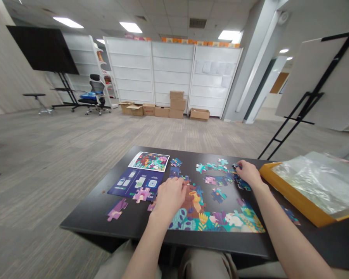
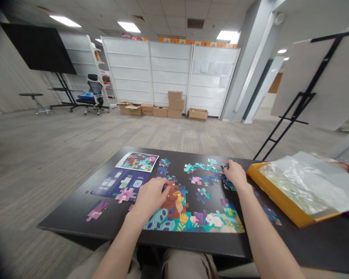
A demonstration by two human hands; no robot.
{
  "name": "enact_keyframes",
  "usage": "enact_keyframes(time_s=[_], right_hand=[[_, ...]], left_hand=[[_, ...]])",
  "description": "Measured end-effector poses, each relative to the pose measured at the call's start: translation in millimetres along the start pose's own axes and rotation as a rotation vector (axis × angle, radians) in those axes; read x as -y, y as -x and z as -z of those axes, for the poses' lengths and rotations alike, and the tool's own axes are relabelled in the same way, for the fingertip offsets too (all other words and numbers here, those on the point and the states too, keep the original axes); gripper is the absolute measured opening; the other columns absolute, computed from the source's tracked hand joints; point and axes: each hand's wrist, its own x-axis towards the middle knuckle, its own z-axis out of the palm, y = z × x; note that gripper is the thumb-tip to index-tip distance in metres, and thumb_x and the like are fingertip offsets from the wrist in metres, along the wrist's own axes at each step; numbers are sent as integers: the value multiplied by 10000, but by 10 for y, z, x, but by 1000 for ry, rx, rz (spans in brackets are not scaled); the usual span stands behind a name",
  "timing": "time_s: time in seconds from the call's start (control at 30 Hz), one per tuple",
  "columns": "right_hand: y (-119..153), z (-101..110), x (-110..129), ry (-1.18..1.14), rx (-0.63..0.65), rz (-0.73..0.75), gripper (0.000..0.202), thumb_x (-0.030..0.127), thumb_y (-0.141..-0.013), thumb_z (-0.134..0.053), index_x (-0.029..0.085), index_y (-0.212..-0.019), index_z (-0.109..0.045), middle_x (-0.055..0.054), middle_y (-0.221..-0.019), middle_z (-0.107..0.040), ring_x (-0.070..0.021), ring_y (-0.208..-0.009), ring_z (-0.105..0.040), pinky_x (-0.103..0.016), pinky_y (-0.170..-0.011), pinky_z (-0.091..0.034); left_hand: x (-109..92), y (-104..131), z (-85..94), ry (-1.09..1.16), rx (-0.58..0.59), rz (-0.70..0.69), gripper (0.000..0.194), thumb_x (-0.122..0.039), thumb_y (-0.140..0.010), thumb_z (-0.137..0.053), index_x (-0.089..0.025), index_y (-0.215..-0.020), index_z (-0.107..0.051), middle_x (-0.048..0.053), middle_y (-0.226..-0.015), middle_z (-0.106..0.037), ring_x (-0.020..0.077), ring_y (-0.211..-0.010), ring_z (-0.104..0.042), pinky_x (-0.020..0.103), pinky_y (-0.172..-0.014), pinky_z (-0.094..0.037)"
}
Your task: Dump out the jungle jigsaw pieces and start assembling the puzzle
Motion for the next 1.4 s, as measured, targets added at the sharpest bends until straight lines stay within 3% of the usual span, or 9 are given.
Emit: enact_keyframes(time_s=[0.43,0.7,0.97,1.1,1.3,1.4], right_hand=[[-56,-80,-138,6,63,73,350,137,-904,-512,208,-1177,-720,-136,-1204,-723,-283,-1048,-685,-333,-827,-508],[-87,-17,-221,-98,66,32,374,140,-945,-464,210,-1202,-727,-109,-1224,-743,-258,-1124,-681,-325,-953,-498],[-35,59,-285,-58,40,-109,349,325,-989,-466,166,-1143,-736,-176,-1123,-761,-307,-1063,-710,-370,-871,-526],[-13,60,-258,-74,38,-60,372,436,-917,-613,182,-1164,-725,-146,-1179,-757,-310,-1085,-696,-360,-860,-531],[-22,55,-214,-57,45,-14,327,375,-905,-649,183,-1158,-725,-145,-1186,-753,-308,-1083,-694,-366,-883,-527],[-13,51,-82,-90,-32,124,279,334,-949,-587,192,-1142,-729,-125,-1190,-742,-272,-1099,-685,-341,-940,-506]], left_hand=[[45,14,36,-20,39,-1,184,-298,-1000,-520,-225,-1004,-689,46,-1043,-738,217,-1003,-684,303,-774,-482],[79,29,21,-42,37,-5,225,-288,-1025,-468,-230,-993,-682,44,-1033,-733,219,-973,-684,304,-743,-461],[53,-7,14,-31,47,0,214,-302,-1019,-478,-236,-997,-681,46,-1025,-729,218,-986,-688,292,-736,-458],[54,-4,1,-21,47,-5,195,-297,-1008,-499,-238,-998,-684,44,-1029,-729,222,-1000,-681,296,-755,-464],[57,8,-7,-23,45,-11,195,-305,-1006,-503,-245,-1002,-688,44,-1023,-728,227,-992,-677,300,-764,-470],[44,3,7,-24,56,-3,203,-299,-1007,-498,-243,-997,-693,45,-1021,-730,231,-996,-676,301,-759,-472]])
